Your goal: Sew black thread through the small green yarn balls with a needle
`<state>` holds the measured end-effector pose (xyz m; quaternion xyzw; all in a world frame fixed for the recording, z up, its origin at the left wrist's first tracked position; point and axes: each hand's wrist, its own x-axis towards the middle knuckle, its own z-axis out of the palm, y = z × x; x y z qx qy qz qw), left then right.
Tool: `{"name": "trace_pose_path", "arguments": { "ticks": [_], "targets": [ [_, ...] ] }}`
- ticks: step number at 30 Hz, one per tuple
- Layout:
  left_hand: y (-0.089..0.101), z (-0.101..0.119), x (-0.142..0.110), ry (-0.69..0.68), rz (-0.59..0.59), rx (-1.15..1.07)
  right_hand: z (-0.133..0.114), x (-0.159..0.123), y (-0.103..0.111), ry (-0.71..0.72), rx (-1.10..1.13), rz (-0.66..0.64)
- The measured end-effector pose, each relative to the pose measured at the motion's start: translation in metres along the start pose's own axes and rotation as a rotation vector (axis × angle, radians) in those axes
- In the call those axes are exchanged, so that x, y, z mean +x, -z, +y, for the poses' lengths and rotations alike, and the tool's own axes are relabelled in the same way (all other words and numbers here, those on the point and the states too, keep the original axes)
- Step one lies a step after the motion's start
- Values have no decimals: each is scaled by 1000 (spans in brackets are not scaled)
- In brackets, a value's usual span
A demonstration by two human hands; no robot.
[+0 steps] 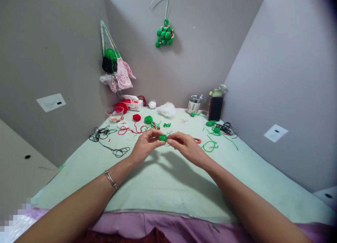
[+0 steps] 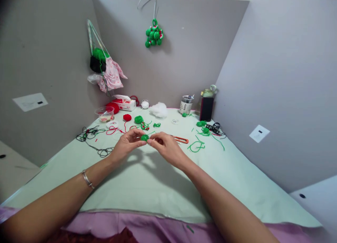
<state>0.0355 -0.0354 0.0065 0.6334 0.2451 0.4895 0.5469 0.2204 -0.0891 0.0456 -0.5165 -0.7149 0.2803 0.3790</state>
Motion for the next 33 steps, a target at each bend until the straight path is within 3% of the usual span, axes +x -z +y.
{"name": "trace_pose_path", "arguments": {
  "ticks": [6,10,13,18,21,26,30,33],
  "targets": [
    [-1,-3,-5,-172,-92,254,6,4,-8,-60,78,-40],
    [8,2,-1,-145,13,386,13,8,-3,-91,95,44],
    [15,6,2,-186,83,479,16,7,-2,-5,-33,193],
    [20,6,5,-192,-43,542,14,3,-5,193,-238,272],
    [19,8,6,-140,-34,472,12,1,-5,218,-264,251],
    [21,17,11,-16,124,67,12,2,-7,160,-195,205],
    [21,23,11,120,8,-229,8,1,-7,38,-48,133],
    [16,23,5,64,-29,-177,6,2,-6,-77,130,1]
  ]
}}
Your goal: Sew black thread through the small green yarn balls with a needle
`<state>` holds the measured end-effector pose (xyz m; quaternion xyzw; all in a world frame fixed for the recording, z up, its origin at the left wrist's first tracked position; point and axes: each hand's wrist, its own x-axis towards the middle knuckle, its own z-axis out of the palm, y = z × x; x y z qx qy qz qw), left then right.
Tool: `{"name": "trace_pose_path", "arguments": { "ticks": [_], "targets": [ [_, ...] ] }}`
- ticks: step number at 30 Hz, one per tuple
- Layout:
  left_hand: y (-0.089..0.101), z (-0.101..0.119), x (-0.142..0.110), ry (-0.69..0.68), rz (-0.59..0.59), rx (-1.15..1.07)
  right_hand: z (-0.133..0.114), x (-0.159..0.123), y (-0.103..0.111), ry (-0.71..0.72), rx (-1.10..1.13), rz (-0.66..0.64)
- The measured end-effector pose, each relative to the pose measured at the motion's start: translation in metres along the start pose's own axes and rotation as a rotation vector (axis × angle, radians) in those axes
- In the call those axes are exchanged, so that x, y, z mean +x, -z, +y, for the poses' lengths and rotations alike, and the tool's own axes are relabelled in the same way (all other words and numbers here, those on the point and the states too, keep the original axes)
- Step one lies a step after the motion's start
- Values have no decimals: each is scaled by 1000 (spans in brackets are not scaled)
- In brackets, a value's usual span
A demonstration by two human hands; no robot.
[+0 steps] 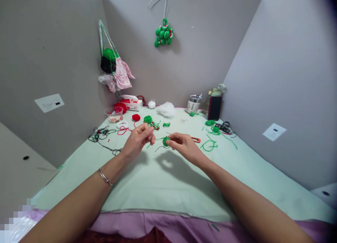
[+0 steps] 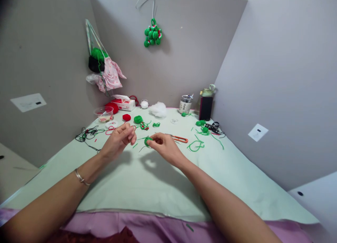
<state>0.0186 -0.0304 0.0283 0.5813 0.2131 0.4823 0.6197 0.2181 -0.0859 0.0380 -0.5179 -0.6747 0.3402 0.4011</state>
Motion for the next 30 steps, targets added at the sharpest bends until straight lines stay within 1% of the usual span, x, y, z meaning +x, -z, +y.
{"name": "trace_pose_path", "arguments": {
  "ticks": [3,7,8,10,12,14,19,22,24,27,30],
  "targets": [
    [-5,-8,-6,-131,-12,239,0,1,0,-77,209,-99],
    [-5,-23,-8,-344,-87,599,8,5,-4,-155,462,-104],
    [-4,-25,-7,-385,-92,653,10,5,-6,-166,501,-102],
    [-2,-29,-7,-425,-90,706,14,7,-8,-170,537,-101],
    [0,-31,-6,-441,-97,731,16,7,-8,-160,526,-104],
    [0,-31,-5,-501,-111,779,16,7,-7,-146,487,-104],
    [-1,-29,-6,-743,-115,943,9,4,-1,-60,329,-131],
    [-1,-26,-8,-877,-95,1013,1,1,1,-2,287,-113],
    [-2,-24,-10,-943,-80,1036,-3,-1,2,39,273,-109],
    [-4,-23,-11,-962,-91,1031,-6,-3,2,87,264,-125],
    [-4,-23,-12,-930,-97,1014,-6,-2,2,76,274,-147]
  ]
}}
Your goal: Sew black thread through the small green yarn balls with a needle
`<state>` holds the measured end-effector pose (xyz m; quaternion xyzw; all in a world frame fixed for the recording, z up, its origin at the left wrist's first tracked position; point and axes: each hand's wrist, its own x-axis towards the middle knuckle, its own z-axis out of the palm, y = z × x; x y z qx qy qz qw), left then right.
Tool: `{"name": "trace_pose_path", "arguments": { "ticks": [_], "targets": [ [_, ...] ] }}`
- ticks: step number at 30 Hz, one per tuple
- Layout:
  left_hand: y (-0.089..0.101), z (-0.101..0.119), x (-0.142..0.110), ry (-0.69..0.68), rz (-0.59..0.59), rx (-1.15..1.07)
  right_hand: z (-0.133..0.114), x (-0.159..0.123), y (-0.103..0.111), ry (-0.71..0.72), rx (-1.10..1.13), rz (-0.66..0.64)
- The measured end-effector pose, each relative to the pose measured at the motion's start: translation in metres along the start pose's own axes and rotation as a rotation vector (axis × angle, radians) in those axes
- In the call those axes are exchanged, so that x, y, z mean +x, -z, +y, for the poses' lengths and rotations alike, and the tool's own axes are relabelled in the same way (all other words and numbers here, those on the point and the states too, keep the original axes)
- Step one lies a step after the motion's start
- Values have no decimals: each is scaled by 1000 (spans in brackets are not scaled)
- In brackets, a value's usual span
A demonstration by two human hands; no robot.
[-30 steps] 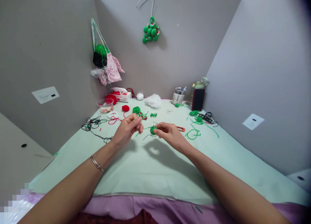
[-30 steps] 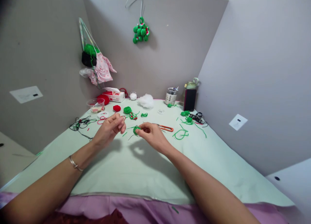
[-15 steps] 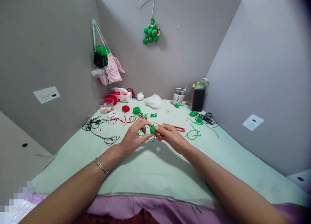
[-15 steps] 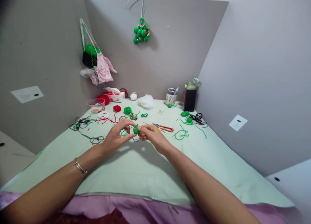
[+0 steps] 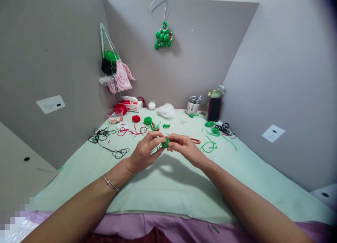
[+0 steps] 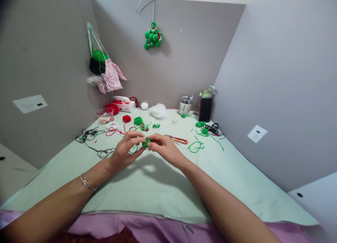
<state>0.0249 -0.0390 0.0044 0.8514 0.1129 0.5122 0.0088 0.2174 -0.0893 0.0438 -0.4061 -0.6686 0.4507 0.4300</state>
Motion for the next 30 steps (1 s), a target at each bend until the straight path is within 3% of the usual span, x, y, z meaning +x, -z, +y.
{"name": "trace_pose_path", "arguments": {
  "ticks": [3,6,9,12,15,20,22,25,30],
  "targets": [
    [0,-2,-1,60,-10,-5,2,2,6,-25,23,68],
    [1,-8,-3,142,-55,-4,1,4,20,4,87,260],
    [1,-16,-5,219,-148,5,-7,3,37,101,178,424],
    [1,-24,-7,341,-198,-12,-23,-2,48,216,257,458],
    [0,-29,-7,534,-132,-112,-36,-10,49,218,332,333],
    [2,-31,0,798,123,-510,-32,-19,36,41,333,-215],
    [4,-29,4,851,158,-637,-25,-19,28,-38,312,-353],
    [7,-24,9,895,170,-771,-18,-17,16,-94,253,-377],
    [7,-14,12,910,168,-850,-16,-12,2,72,25,-131]
  ]
}}
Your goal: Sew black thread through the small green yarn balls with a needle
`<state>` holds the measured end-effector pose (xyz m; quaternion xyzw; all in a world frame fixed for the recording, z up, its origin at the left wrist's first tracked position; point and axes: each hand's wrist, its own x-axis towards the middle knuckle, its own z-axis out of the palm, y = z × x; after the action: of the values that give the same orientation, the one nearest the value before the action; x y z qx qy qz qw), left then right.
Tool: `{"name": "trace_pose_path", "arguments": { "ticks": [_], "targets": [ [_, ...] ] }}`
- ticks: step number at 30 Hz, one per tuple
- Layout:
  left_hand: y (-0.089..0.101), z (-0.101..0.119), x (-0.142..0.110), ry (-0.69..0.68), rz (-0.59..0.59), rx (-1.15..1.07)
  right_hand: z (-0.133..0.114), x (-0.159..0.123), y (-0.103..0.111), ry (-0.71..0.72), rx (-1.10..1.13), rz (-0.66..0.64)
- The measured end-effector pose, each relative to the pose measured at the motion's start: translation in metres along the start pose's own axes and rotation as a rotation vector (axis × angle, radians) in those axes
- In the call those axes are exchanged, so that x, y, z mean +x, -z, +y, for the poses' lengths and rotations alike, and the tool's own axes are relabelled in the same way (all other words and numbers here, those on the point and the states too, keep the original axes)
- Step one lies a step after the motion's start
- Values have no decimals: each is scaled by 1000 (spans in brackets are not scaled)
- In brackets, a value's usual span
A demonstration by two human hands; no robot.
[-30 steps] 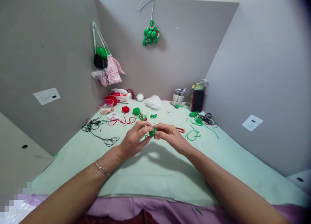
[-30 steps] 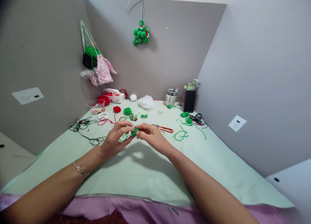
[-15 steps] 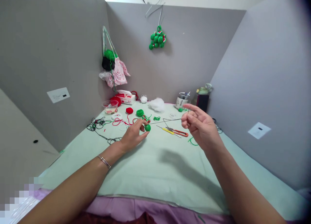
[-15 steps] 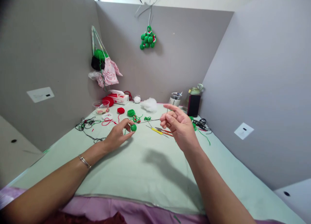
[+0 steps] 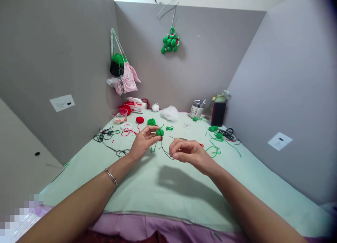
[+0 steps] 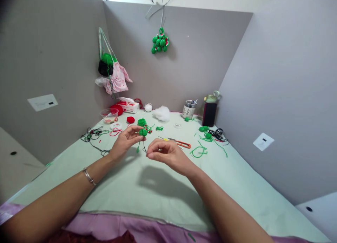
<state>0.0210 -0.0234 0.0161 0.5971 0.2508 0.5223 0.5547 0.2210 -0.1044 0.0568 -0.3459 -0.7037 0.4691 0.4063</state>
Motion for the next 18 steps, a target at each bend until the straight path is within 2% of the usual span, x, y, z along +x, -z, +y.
{"name": "trace_pose_path", "arguments": {
  "ticks": [3,6,12,18],
  "targets": [
    [-3,-1,-2,27,-17,7,1,2,-5,17,-170,177],
    [-5,-1,-3,41,-27,17,5,4,-7,-12,-265,261],
    [-7,-1,-4,19,-41,5,11,5,-9,-74,-341,295],
    [-8,-3,-5,5,-28,0,10,5,-11,-104,-282,289]
  ]
}}
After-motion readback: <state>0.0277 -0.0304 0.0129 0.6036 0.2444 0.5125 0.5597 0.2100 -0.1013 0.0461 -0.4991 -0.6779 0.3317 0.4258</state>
